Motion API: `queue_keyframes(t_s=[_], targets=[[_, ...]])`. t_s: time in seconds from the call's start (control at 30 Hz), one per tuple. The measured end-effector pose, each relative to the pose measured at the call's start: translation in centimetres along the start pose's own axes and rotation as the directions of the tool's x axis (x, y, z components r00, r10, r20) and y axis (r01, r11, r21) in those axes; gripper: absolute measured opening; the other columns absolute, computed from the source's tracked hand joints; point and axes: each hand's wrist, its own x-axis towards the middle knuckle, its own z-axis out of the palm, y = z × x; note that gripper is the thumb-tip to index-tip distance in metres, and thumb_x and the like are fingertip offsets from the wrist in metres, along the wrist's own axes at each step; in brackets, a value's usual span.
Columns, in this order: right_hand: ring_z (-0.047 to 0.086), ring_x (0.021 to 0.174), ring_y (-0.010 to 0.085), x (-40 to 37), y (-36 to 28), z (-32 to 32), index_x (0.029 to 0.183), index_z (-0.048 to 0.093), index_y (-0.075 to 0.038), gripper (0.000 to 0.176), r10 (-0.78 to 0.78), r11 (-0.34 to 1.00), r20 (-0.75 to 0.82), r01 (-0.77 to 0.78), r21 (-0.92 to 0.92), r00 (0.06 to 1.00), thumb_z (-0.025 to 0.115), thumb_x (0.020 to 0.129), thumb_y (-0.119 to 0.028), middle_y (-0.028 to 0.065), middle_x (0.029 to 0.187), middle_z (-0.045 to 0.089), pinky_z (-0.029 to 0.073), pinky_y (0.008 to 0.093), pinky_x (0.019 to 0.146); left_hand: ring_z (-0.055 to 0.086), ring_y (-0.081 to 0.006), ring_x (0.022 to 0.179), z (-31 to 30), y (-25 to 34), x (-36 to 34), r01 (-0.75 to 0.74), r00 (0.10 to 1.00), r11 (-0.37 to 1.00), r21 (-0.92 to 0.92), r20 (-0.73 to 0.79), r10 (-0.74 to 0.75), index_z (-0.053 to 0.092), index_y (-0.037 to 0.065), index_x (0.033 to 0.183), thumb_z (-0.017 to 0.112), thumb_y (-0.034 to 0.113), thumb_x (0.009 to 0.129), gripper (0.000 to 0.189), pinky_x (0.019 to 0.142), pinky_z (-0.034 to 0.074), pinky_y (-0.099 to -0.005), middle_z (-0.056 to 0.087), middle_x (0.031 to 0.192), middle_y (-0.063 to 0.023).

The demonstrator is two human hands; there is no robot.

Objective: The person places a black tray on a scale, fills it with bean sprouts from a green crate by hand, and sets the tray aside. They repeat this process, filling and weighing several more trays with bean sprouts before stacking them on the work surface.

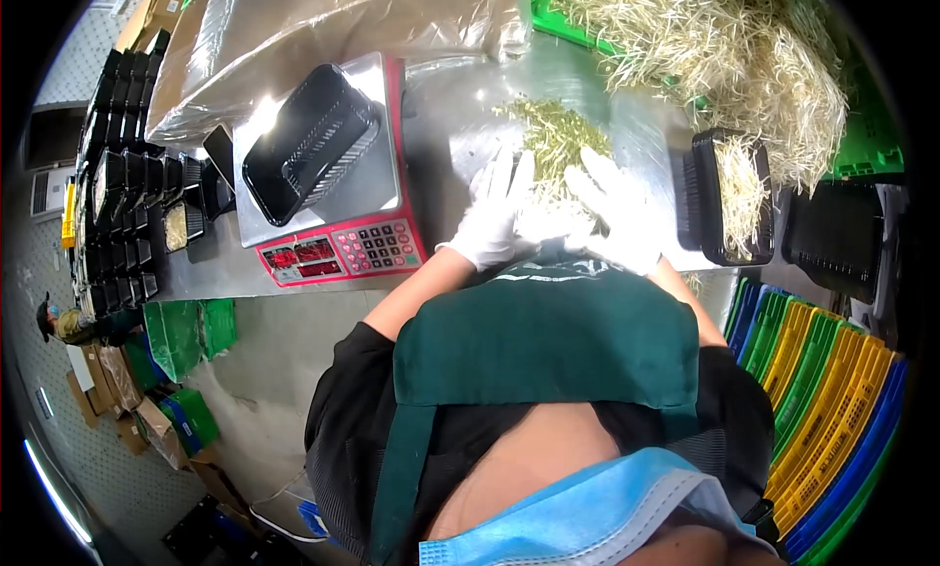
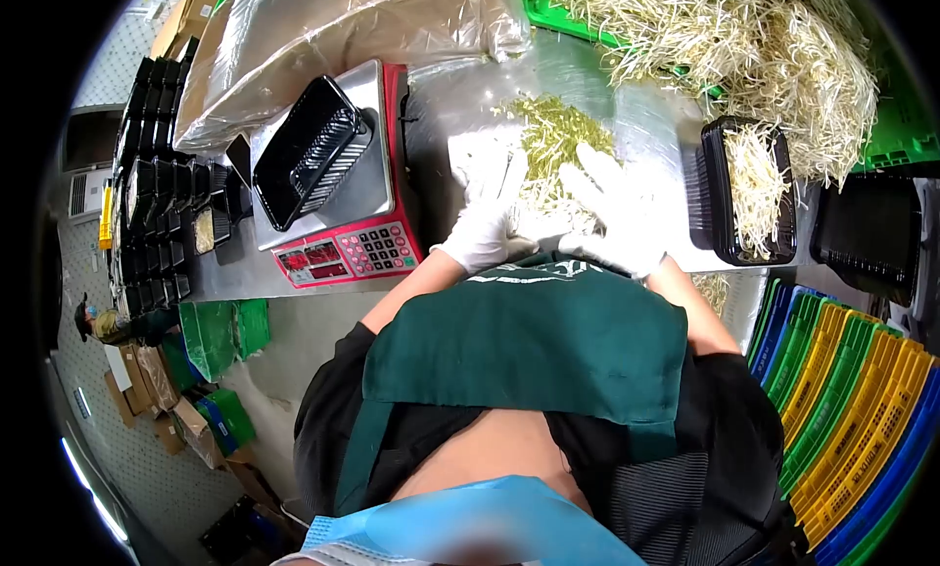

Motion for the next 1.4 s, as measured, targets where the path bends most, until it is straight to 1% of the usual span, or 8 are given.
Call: queue_keyframes(t_s=[0.13, 0.33, 0.43, 0.47, 0.53, 0.8, 1.23, 1.4], targets=[[0.050, 0.118, 0.0291, 1.1, 0.8, 2.4, 0.130, 0.050, -0.011, 0.056, -0.061, 0.993, -0.134, 0.047, -0.106, 0.989, 0.065, 0.080, -0.032, 0.0182, 0.127, 0.052, 0.041, 0.0420, 0.098, 0.036, -0.0383, 0.127, 5.1, -0.5, 3.2, -0.043, 0.958, 0.972, -0.230, -0.285, -0.025, 0.033, 0.000, 0.138, 0.064, 0.030, 0.078, 0.073, 0.107, 0.027, -0.0404, 0.038, 0.135, -0.0262], [0.055, 0.110, 0.0175, 3.5, -0.6, -4.4, 0.125, 0.048, 0.001, 0.044, 0.396, 0.386, -0.132, -0.034, 0.922, 0.909, 0.047, 0.081, 0.002, 0.0125, 0.125, 0.056, 0.045, 0.0303, 0.093, 0.052, -0.0264, 0.112, -0.8, 1.1, 5.3, -0.161, 0.936, 0.838, -0.522, -0.351, -0.039, 0.050, 0.006, 0.126, 0.056, 0.016, 0.084, 0.043, 0.096, 0.040, -0.0375, 0.057, 0.118, -0.0119], [0.055, 0.112, 0.0164, 3.1, -0.7, -4.4, 0.130, 0.046, 0.000, 0.047, 0.296, 0.389, -0.131, 0.005, 0.921, 0.946, 0.047, 0.083, 0.003, 0.0110, 0.127, 0.054, 0.047, 0.0293, 0.092, 0.049, -0.0248, 0.118, -2.0, 2.0, 2.9, 0.080, 0.950, -0.102, -0.991, 0.107, -0.292, 0.042, 0.007, 0.134, 0.064, 0.025, 0.080, 0.061, 0.102, 0.035, -0.0365, 0.055, 0.124, -0.0144], [0.054, 0.113, 0.0166, 2.9, -0.5, -3.8, 0.131, 0.045, 0.000, 0.048, 0.279, 0.464, -0.098, -0.045, 0.885, 0.955, 0.048, 0.083, 0.003, 0.0104, 0.128, 0.054, 0.047, 0.0286, 0.092, 0.049, -0.0248, 0.118, -1.3, 1.1, 1.7, 0.078, 0.950, -0.102, -0.992, 0.104, -0.293, 0.042, 0.007, 0.134, 0.064, 0.025, 0.080, 0.061, 0.102, 0.035, -0.0365, 0.055, 0.124, -0.0144], [0.052, 0.118, 0.0275, 1.6, 1.2, -2.0, 0.133, 0.044, -0.001, 0.058, 0.030, 0.992, -0.181, -0.008, 0.122, 0.983, 0.065, 0.082, -0.018, 0.0152, 0.132, 0.051, 0.042, 0.0356, 0.098, 0.049, -0.0221, 0.119, 0.4, -1.4, -1.2, -0.002, 0.937, 0.993, 0.115, -0.346, 0.042, 0.028, 0.010, 0.143, 0.070, 0.031, 0.076, 0.081, 0.100, 0.038, -0.0347, 0.055, 0.123, -0.0164], [0.060, 0.099, 0.0285, -4.8, 2.6, 8.1, 0.127, 0.048, -0.001, 0.062, 0.547, 0.743, -0.208, -0.356, 0.566, 0.811, 0.070, 0.074, -0.023, 0.0182, 0.109, 0.061, 0.048, 0.0368, 0.086, 0.053, -0.0284, 0.111, 8.6, -3.0, 0.6, 0.094, 0.921, 0.897, -0.432, -0.306, -0.243, 0.028, 0.010, 0.143, 0.063, 0.029, 0.079, 0.076, 0.095, 0.042, -0.0368, 0.059, 0.115, -0.0150], [0.037, 0.130, 0.0342, 2.9, 2.0, 3.3, 0.132, 0.049, -0.012, 0.067, 0.154, 0.957, -0.091, -0.126, 0.261, 0.984, 0.072, 0.073, -0.034, 0.0176, 0.141, 0.039, 0.030, 0.0404, 0.107, 0.048, -0.0326, 0.114, 1.0, -0.8, 2.8, 0.177, 0.979, 0.956, -0.233, 0.145, -0.146, 0.050, 0.003, 0.126, 0.065, 0.040, 0.079, 0.061, 0.100, 0.037, -0.0404, 0.052, 0.122, -0.0177], [0.039, 0.128, 0.0353, -2.1, -1.3, 2.1, 0.135, 0.045, -0.012, 0.070, 0.027, 1.000, 0.026, -0.028, 0.005, 0.999, 0.071, 0.073, -0.035, 0.0178, 0.141, 0.038, 0.033, 0.0390, 0.105, 0.043, -0.0335, 0.122, 0.2, -0.2, -1.6, -0.072, 0.983, 0.997, 0.031, -0.165, 0.076, 0.037, 0.001, 0.136, 0.068, 0.056, 0.069, 0.092, 0.106, 0.031, -0.0414, 0.044, 0.134, -0.0184]])
